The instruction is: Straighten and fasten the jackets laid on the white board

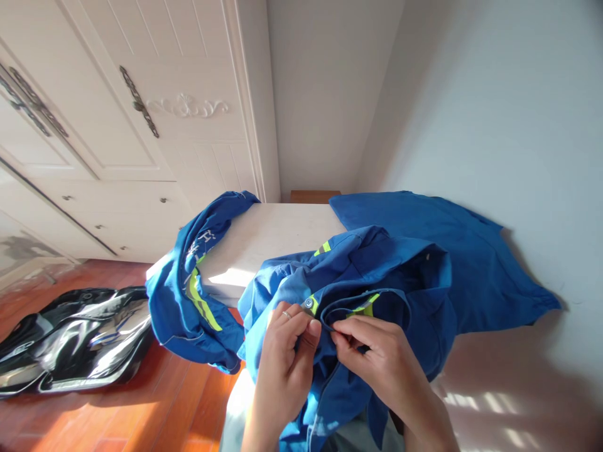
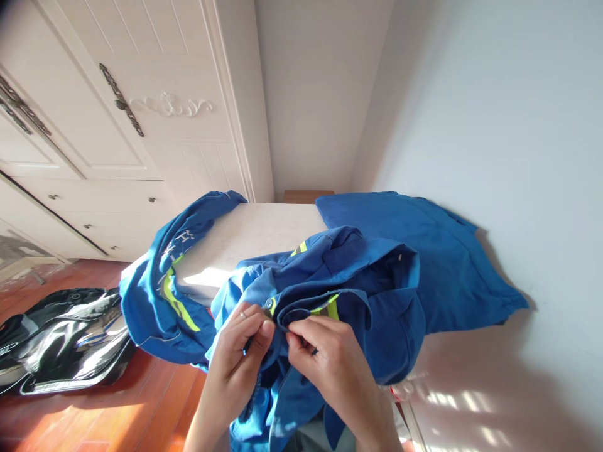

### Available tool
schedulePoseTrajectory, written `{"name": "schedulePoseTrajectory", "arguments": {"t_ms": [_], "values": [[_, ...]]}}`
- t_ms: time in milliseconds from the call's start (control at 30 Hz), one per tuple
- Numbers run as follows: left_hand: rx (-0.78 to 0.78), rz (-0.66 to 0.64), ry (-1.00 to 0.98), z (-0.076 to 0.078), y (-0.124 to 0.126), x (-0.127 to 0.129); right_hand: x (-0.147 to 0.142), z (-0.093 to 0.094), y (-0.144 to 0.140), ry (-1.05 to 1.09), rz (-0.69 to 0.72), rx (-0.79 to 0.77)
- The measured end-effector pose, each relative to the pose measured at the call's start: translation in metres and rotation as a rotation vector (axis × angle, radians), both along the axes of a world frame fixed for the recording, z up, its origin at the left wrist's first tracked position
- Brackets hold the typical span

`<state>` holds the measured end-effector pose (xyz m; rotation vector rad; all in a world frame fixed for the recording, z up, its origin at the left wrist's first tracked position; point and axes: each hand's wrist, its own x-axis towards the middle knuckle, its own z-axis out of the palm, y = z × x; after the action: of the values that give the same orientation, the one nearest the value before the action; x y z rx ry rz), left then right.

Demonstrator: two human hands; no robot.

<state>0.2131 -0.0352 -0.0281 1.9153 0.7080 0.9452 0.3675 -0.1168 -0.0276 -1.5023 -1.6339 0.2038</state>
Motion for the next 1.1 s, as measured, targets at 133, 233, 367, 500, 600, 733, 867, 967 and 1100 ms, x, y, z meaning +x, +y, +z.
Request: {"name": "schedulePoseTrajectory", "arguments": {"t_ms": [133, 233, 367, 500, 600, 733, 867, 967, 1100], "values": [[-0.012, -0.027, -0.024, 0.0, -0.001, 0.002, -0.004, -0.001, 0.002, -0.121, -0.045, 0.092], [-0.028, -0.033, -0.031, 0.0, -0.002, 0.003, -0.004, -0.003, 0.003, -0.045, -0.016, 0.053], [-0.044, -0.044, -0.01, 0.001, 0.0, 0.003, 0.001, -0.007, 0.004, 0.147, 0.091, -0.045], [-0.067, -0.057, 0.029, -0.002, 0.004, 0.001, 0.007, -0.009, 0.005, 0.273, 0.177, -0.132], [-0.063, -0.07, 0.038, -0.004, 0.005, 0.002, 0.012, -0.01, 0.006, 0.342, 0.223, -0.166], [-0.017, -0.065, 0.016, -0.004, 0.002, 0.007, 0.016, -0.013, 0.006, 0.45, 0.23, -0.2], [0.075, -0.05, 0.039, -0.002, -0.002, 0.008, 0.012, -0.016, 0.008, 0.574, 0.2, -0.206], [0.142, -0.059, 0.08, 0.0, -0.003, 0.004, 0.007, -0.017, 0.01, 0.606, 0.137, -0.174], [0.194, -0.014, 0.129, 0.001, 0.0, -0.001, 0.003, -0.019, 0.011, 0.561, 0.035, -0.078]]}}
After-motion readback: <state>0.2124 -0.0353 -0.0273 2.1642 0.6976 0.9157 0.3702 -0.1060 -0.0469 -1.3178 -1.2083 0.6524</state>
